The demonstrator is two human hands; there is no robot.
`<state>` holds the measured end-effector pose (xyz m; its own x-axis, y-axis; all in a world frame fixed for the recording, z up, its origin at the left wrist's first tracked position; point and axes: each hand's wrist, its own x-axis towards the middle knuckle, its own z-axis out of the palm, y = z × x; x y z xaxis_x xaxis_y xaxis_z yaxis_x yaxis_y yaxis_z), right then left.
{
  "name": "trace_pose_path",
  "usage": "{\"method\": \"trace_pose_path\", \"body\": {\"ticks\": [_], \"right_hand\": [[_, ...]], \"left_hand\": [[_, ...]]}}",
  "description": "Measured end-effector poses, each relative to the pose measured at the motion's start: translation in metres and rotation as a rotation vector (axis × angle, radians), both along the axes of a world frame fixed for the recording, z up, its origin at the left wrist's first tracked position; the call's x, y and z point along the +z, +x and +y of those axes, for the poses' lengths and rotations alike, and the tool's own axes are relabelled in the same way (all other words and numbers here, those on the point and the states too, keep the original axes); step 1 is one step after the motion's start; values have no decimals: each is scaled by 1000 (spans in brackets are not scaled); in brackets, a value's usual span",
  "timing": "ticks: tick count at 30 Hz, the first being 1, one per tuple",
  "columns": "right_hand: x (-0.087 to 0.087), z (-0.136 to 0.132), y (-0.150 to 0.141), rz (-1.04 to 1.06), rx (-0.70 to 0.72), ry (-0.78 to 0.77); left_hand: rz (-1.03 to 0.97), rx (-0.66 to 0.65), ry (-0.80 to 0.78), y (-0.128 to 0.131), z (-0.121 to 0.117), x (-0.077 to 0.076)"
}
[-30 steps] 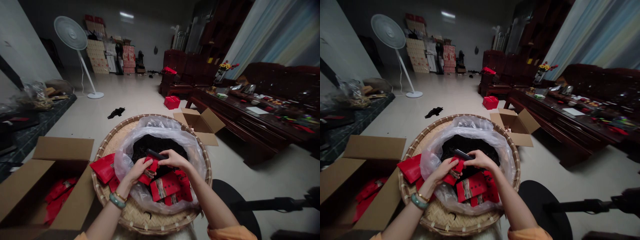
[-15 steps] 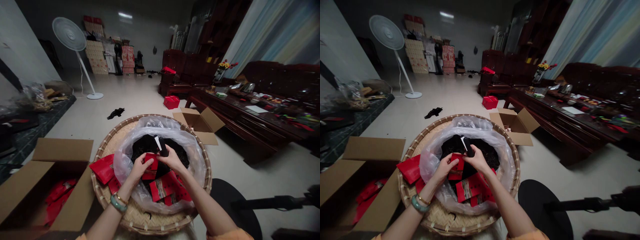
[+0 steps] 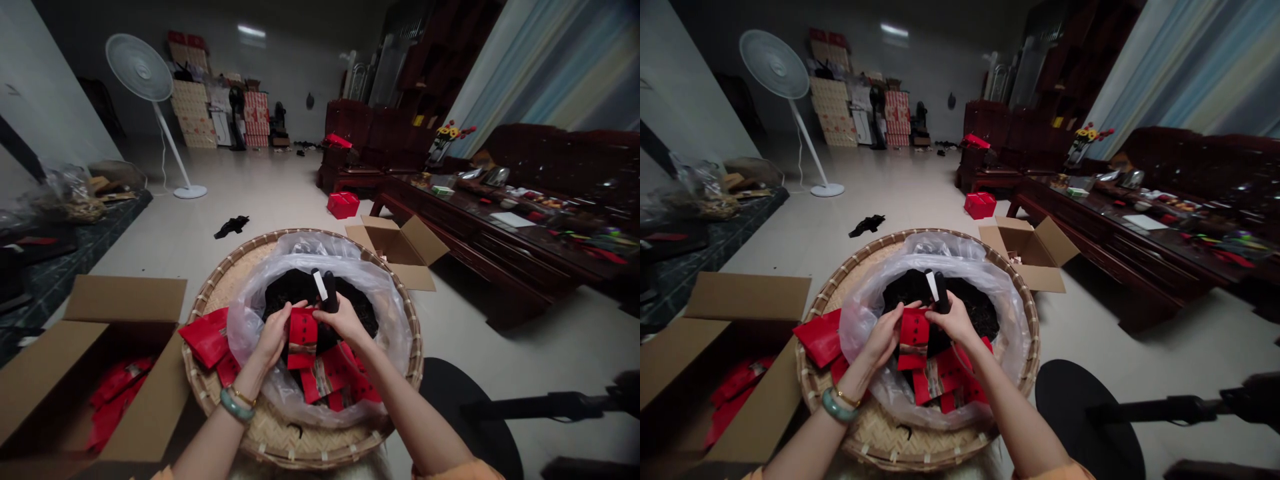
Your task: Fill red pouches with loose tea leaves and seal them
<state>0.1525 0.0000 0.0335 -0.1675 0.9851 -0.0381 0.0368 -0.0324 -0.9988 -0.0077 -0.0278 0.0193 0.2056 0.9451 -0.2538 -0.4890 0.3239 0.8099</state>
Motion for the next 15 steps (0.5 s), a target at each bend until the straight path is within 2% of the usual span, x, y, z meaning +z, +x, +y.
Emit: {"method": "trace_pose_path", "body": {"ticks": [4, 6, 12, 15], "right_hand": [[-3, 2, 1, 101, -40, -91], [-6, 4, 3, 115, -31, -116], [-21, 10, 27, -41, -20, -96], [-27, 10, 40, -66, -78, -133]], "left_hand": [[-151, -300, -211, -7, 0, 2], [-156, -366, -294, -8, 0, -1], [-126, -244, -411, 1, 3, -14], [-141, -205, -452, -8, 5, -3]]}}
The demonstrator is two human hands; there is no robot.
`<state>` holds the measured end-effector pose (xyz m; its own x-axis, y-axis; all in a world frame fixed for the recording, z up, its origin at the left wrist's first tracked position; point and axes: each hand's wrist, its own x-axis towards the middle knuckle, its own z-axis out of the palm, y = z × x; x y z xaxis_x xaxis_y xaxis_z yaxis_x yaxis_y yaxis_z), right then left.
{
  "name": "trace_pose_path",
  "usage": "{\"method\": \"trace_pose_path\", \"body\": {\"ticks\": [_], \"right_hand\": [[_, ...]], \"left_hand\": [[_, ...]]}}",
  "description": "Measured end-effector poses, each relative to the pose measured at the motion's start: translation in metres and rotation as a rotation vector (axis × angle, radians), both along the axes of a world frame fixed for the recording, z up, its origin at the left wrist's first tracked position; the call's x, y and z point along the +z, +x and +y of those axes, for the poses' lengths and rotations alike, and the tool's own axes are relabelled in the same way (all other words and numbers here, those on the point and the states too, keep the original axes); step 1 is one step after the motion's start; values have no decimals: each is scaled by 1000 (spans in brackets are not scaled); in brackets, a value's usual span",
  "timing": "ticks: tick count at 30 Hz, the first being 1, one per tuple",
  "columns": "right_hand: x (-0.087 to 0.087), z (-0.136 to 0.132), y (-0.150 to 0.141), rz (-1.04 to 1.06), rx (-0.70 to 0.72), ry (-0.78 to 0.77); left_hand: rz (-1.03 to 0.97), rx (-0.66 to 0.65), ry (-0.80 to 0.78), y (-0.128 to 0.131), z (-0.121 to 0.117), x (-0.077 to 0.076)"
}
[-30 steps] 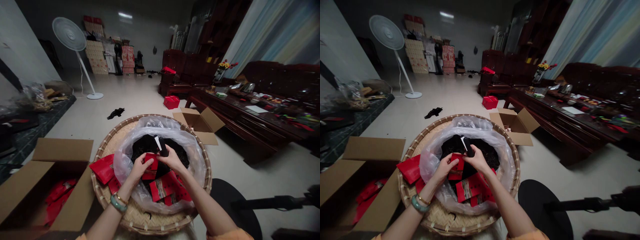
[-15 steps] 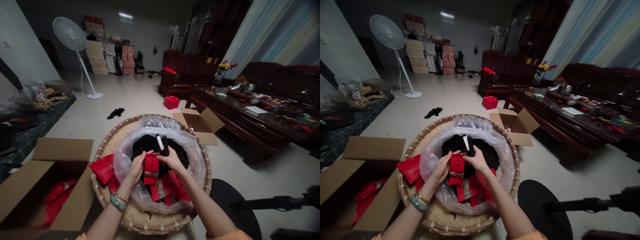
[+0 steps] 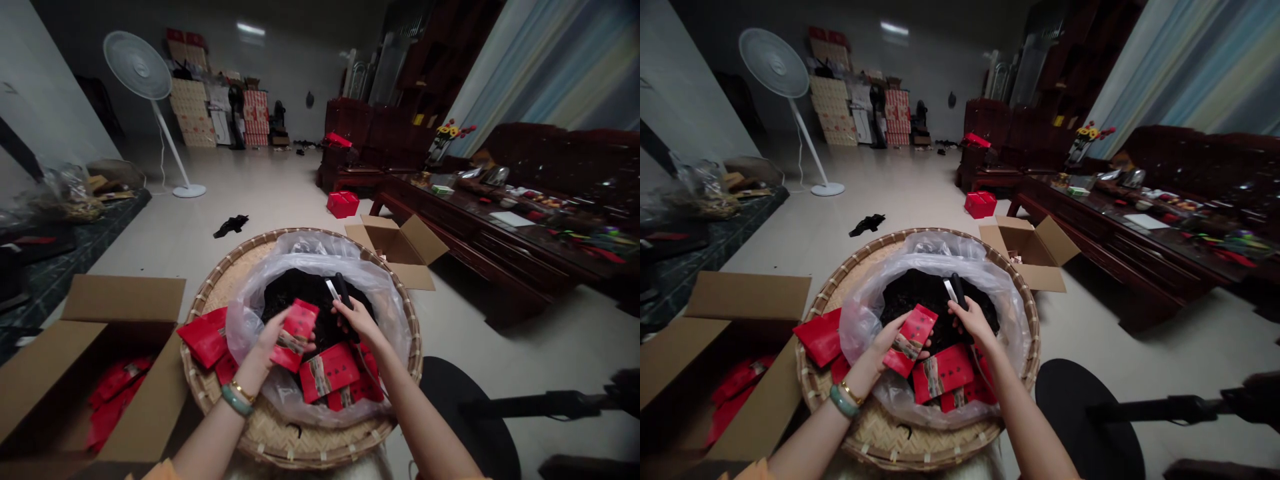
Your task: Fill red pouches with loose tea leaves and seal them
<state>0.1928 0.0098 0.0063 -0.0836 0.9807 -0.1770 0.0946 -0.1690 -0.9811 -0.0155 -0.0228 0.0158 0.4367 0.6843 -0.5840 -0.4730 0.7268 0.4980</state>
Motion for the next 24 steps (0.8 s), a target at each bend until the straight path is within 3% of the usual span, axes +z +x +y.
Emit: {"method": "trace_pose_path", "body": {"ticks": [1, 4, 6, 9, 11, 14, 17, 20, 24], "right_hand": [[-1, -1, 3, 5, -14, -11], [-1, -4, 9, 36, -31, -12], [1, -4, 11, 30, -31, -5], [1, -2, 11, -47, 4, -9], [-1, 0, 12, -105, 41, 2], [-6, 2, 15, -147, 60, 26], [-13, 5, 20, -179, 56, 25], [-19, 6, 24, -223, 30, 25], [-24, 7, 25, -319, 7, 21]], "left_hand": [[-12, 81, 45, -8, 2, 8], [-173, 538, 458, -36, 8, 34], [-261, 542, 597, -45, 12, 44], [-184, 266, 584, -34, 11, 35], [117, -7, 637, -15, 5, 19], [716, -351, 984, 14, -8, -6], [1132, -547, 1297, 31, -25, -20], [1453, -656, 1426, 40, -39, -26], [1596, -682, 1527, 48, -50, -26]]}}
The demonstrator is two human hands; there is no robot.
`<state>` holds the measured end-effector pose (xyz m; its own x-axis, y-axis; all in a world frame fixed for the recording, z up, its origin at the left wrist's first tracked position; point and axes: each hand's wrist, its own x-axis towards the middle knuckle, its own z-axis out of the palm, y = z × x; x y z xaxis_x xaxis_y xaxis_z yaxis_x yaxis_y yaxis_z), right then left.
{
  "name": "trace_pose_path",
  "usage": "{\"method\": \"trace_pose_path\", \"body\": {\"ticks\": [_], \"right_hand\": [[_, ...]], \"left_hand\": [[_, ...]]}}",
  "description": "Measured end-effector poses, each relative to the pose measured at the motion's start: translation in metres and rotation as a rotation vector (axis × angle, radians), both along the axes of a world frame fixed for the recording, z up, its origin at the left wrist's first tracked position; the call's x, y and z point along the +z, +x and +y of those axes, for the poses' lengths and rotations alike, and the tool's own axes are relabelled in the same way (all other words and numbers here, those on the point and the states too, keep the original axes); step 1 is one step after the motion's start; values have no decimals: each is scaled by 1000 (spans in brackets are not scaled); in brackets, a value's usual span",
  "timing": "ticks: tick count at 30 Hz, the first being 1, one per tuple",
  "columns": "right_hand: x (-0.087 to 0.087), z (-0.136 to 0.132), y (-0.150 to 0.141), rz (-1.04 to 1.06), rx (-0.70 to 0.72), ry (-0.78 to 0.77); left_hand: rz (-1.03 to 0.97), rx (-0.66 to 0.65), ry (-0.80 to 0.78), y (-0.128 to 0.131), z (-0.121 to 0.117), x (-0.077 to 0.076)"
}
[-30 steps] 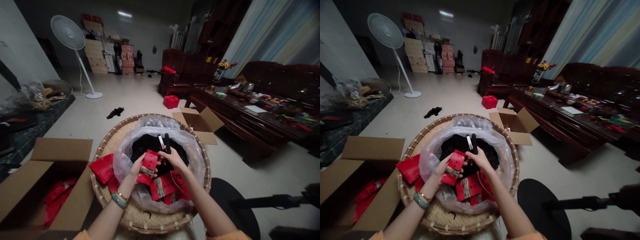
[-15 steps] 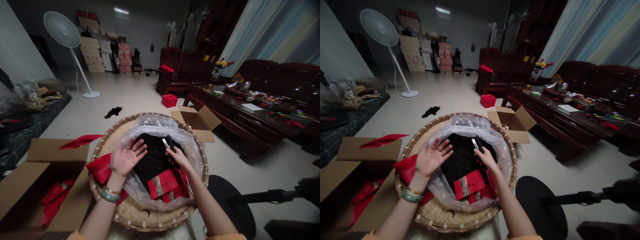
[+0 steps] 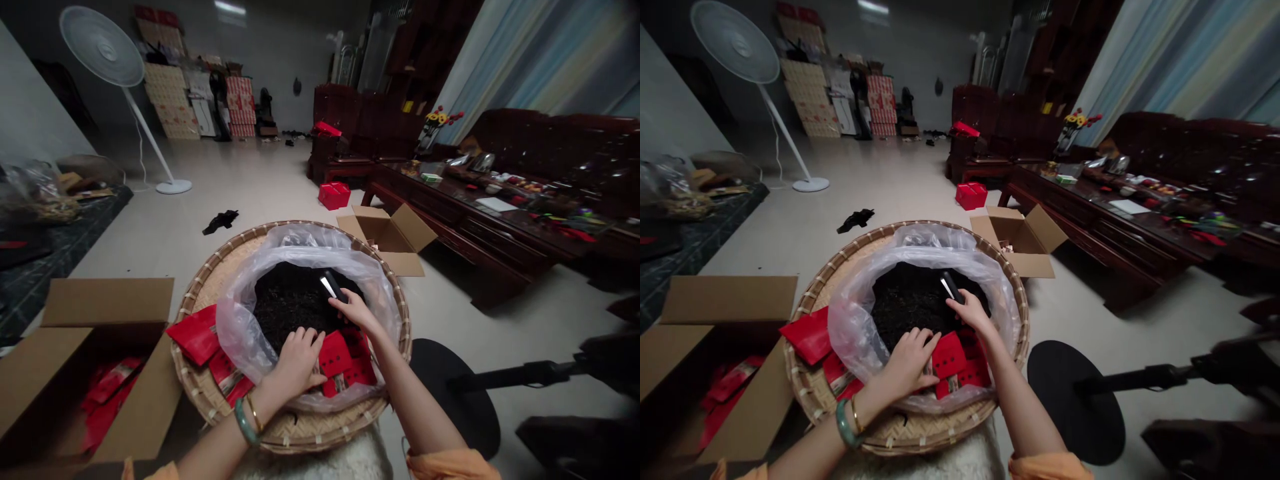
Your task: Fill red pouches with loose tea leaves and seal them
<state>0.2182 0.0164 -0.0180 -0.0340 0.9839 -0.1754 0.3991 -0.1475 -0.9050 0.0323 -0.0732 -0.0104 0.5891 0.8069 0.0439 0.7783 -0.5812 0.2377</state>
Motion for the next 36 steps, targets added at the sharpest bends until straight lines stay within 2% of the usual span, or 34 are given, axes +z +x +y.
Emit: {"method": "trace_pose_path", "body": {"ticks": [3, 6, 9, 13, 19, 22, 26, 29, 32, 35, 36], "right_hand": [[-3, 1, 1, -134, -14, 32], [-5, 3, 4, -298, -12, 136], [-6, 4, 9, -439, 0, 214], [-6, 2, 13, -576, 19, 227], [-11, -3, 19, -726, 146, 230], [-12, -9, 27, -834, 106, 240], [-9, -18, 37, -944, -40, 272], [0, -30, 33, -861, -98, 405], [8, -46, 13, -602, 7, 542], [9, -60, -18, -408, 99, 567], [8, -63, -28, -367, 85, 565]], "left_hand": [[14, -51, 35, 4, -4, 1], [11, -54, 14, 3, 2, -1], [-63, 45, -39, -5, 17, -5], [-183, 199, -61, -16, 37, -7], [-294, 254, -93, -22, 38, 0], [-296, 312, -138, -22, 35, 4], [-317, 361, -176, -22, 32, 6], [-402, 387, -196, -22, 28, 4], [-531, 416, -193, -23, 26, 0], [-706, 456, -244, -23, 25, -4], [-772, 477, -271, -23, 25, -4]]}}
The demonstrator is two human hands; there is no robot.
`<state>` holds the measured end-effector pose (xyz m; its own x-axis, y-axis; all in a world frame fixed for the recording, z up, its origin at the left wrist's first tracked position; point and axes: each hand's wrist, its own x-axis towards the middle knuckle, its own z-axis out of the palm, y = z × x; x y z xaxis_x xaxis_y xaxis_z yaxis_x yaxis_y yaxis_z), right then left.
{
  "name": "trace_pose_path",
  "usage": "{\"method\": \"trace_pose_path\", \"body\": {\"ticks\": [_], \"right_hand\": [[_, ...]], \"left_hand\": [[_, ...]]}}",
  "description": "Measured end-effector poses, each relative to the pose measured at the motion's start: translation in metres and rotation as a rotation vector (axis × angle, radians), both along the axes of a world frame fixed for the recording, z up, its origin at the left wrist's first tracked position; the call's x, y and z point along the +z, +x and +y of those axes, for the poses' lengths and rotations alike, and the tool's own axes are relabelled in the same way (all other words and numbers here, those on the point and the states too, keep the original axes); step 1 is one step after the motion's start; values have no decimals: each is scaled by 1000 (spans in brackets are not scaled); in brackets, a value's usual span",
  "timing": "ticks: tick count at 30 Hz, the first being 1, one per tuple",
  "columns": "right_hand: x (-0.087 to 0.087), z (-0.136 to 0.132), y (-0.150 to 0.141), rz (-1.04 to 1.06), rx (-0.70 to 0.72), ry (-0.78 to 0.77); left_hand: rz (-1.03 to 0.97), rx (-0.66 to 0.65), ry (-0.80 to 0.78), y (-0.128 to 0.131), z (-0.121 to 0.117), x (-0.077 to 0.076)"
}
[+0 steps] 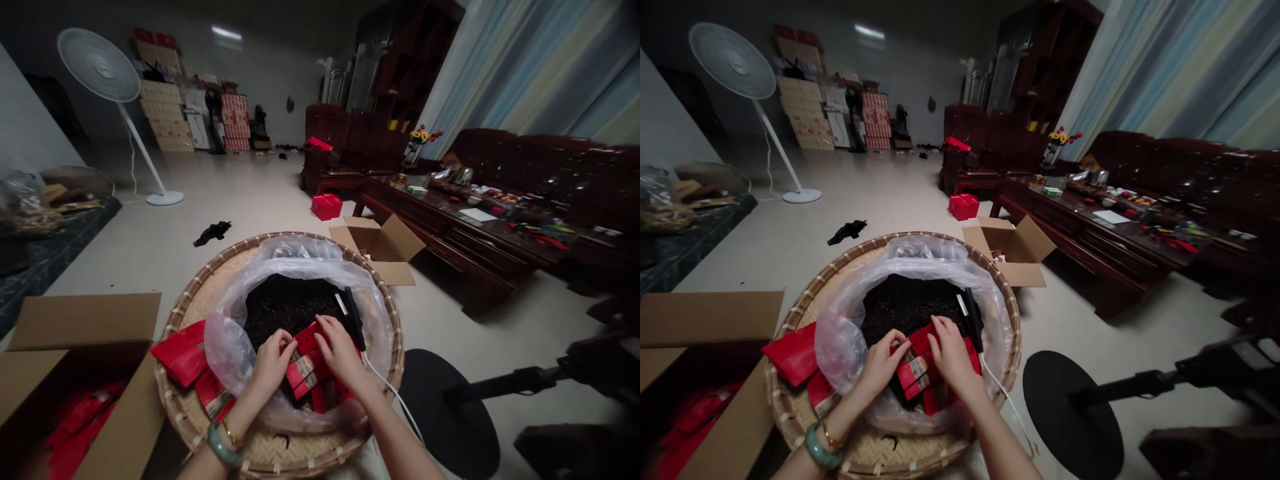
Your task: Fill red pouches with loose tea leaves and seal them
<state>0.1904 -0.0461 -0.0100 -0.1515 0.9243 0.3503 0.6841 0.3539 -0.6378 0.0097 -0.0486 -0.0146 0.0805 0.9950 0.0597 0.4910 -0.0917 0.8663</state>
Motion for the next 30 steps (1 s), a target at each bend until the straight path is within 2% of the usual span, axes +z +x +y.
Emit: {"method": "trace_pose_path", "body": {"ticks": [6, 11, 16, 20, 25, 27, 30], "right_hand": [[-8, -3, -32, 188, -127, 46], [-4, -7, -39, 89, -117, 169], [-8, -8, -39, 30, -80, 163], [-10, -9, -38, 116, -33, 157], [-1, -11, -33, 352, 21, 99], [2, -12, -32, 394, 40, 66], [3, -12, -34, 390, 36, 46]], "left_hand": [[-358, 56, -79, -2, -2, -2], [-422, 168, -68, -2, 0, -11], [-414, 205, -50, -1, -1, -13], [-424, 226, -51, -3, -2, -12], [-377, 57, -91, -6, -5, -9], [-269, 27, -35, -7, -6, -7], [-116, 26, 167, -9, -9, -7]]}}
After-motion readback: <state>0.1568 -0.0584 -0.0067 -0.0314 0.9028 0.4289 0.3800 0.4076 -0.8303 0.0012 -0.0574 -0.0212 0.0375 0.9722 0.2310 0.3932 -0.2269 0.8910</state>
